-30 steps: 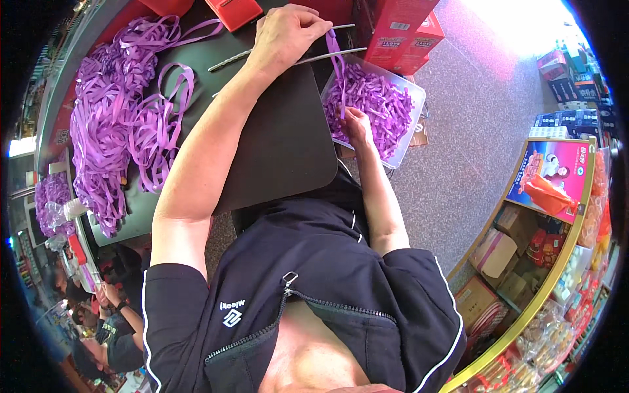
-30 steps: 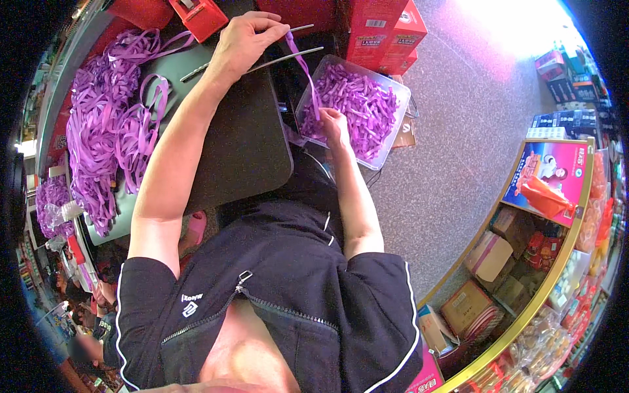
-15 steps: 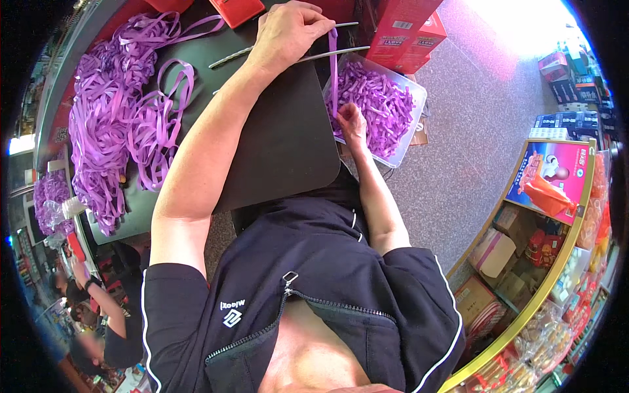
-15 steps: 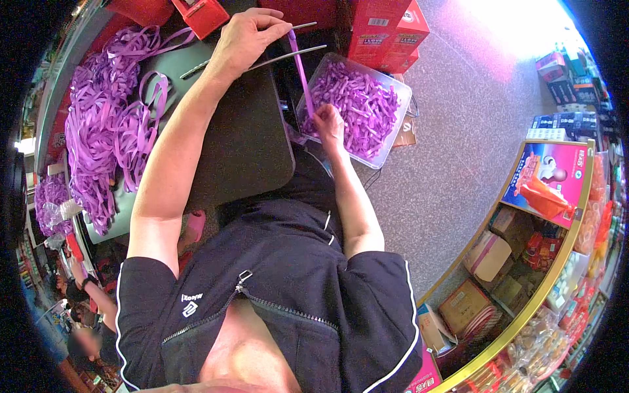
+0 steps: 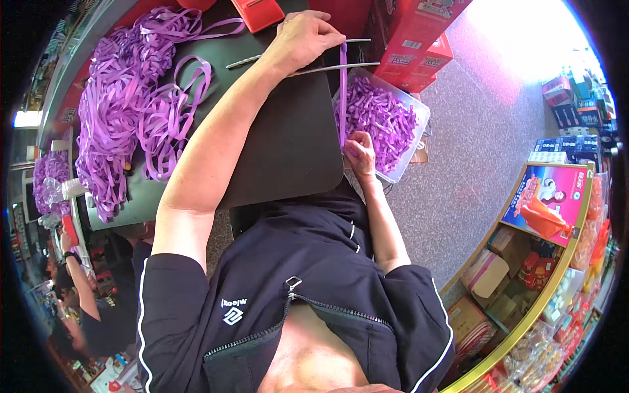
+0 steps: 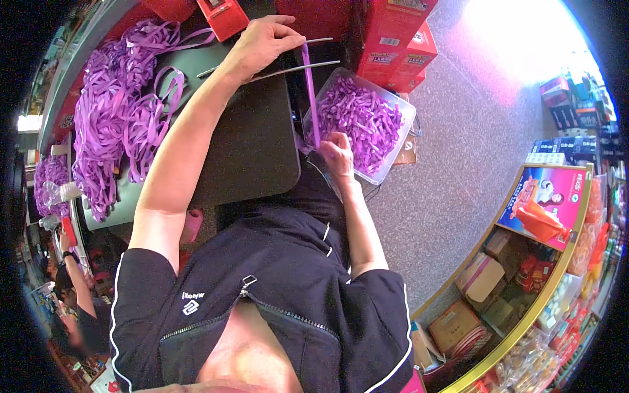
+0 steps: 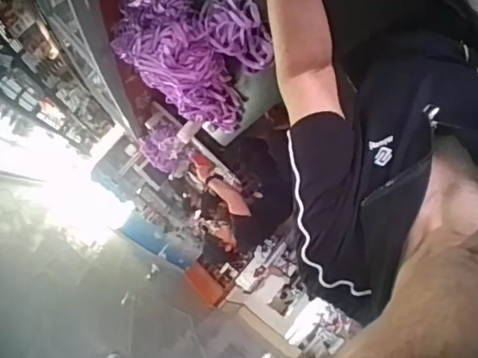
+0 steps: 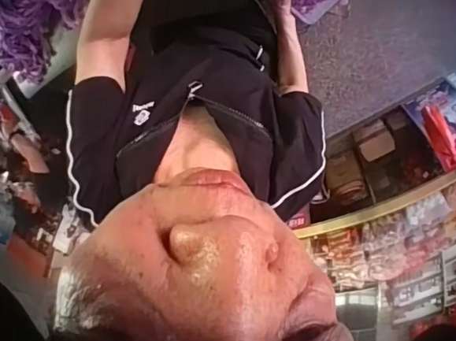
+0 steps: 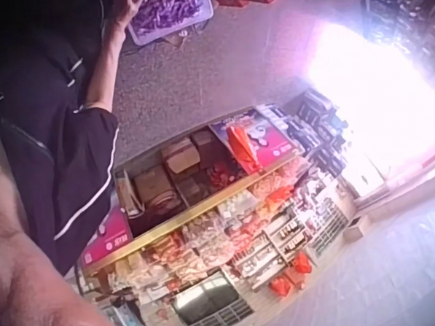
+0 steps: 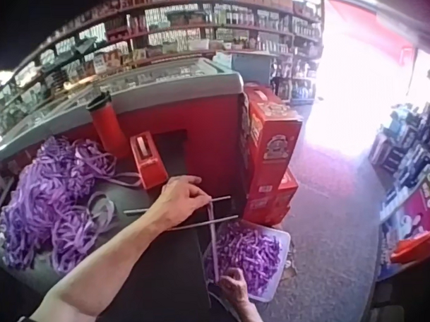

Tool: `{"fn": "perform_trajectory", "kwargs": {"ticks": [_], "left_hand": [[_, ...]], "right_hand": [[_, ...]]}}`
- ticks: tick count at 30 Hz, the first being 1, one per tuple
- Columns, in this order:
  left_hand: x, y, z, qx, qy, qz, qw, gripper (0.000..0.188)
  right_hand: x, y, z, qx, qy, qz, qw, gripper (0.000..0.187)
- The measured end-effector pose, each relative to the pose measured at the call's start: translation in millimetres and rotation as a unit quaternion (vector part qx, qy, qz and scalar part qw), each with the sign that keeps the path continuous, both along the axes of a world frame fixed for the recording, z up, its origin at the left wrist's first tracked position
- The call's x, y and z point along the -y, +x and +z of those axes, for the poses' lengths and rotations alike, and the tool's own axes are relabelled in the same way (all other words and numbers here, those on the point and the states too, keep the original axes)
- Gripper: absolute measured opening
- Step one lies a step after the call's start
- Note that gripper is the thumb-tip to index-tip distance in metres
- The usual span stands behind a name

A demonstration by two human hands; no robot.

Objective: Wrapping purple ribbons around two metal rods to create bundles or loops for packaging.

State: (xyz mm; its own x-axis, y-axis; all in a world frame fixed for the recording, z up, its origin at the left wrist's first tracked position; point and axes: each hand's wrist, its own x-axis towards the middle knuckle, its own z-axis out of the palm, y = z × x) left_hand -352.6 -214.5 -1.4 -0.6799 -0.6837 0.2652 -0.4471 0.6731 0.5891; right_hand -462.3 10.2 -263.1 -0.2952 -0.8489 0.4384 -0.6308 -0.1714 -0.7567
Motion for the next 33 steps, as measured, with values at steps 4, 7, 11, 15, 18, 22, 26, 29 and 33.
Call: {"fn": "perform_trajectory", "kwargs": {"ticks": [4, 7, 11, 15, 18, 22, 26, 29, 33], "left_hand": [[2.8, 5.9, 1.2, 0.008, 0.006, 0.005, 1.000, 0.027], [0.8, 3.1, 0.2, 0.007, -0.012, 0.011, 1.000, 0.026], [0.5, 2.7, -0.8, 0.008, -0.026, 0.019, 0.999, 0.026], [-1.3, 3.3, -3.7, 0.027, -0.049, 0.040, 0.998, 0.027], [-2.8, 2.0, -2.7, 0.041, -0.050, 0.051, 0.997, 0.027], [-1.5, 1.8, -4.3, 0.047, -0.040, 0.045, 0.997, 0.027], [-4.5, 1.4, -1.4, 0.044, -0.039, 0.049, 0.997, 0.027], [-3.9, 3.6, 1.8, 0.067, -0.028, 0.034, 0.997, 0.028], [0.8, 0.2, -1.6, 0.080, -0.050, 0.038, 0.995, 0.030]], "right_hand": [[-9.4, 5.0, 9.9, 0.030, 0.015, 0.032, 0.999, 0.018], [-18.3, 3.4, 13.5, 0.035, 0.044, 0.042, 0.997, 0.015], [-44.4, 7.8, 23.6, 0.084, 0.096, 0.023, 0.992, 0.016], [-72.7, 1.3, 44.9, 0.091, 0.085, 0.044, 0.991, 0.016], [-81.6, -9.7, 62.9, 0.052, 0.073, 0.077, 0.993, 0.017], [-109.4, -14.6, 112.6, 0.005, 0.092, 0.106, 0.990, 0.020], [-132.9, -10.0, 168.6, -0.048, 0.054, 0.088, 0.993, 0.025], [-137.1, -2.5, 202.2, -0.094, 0.004, 0.080, 0.992, 0.029], [-130.4, 6.5, 239.1, -0.131, -0.070, 0.097, 0.984, 0.027]]}}
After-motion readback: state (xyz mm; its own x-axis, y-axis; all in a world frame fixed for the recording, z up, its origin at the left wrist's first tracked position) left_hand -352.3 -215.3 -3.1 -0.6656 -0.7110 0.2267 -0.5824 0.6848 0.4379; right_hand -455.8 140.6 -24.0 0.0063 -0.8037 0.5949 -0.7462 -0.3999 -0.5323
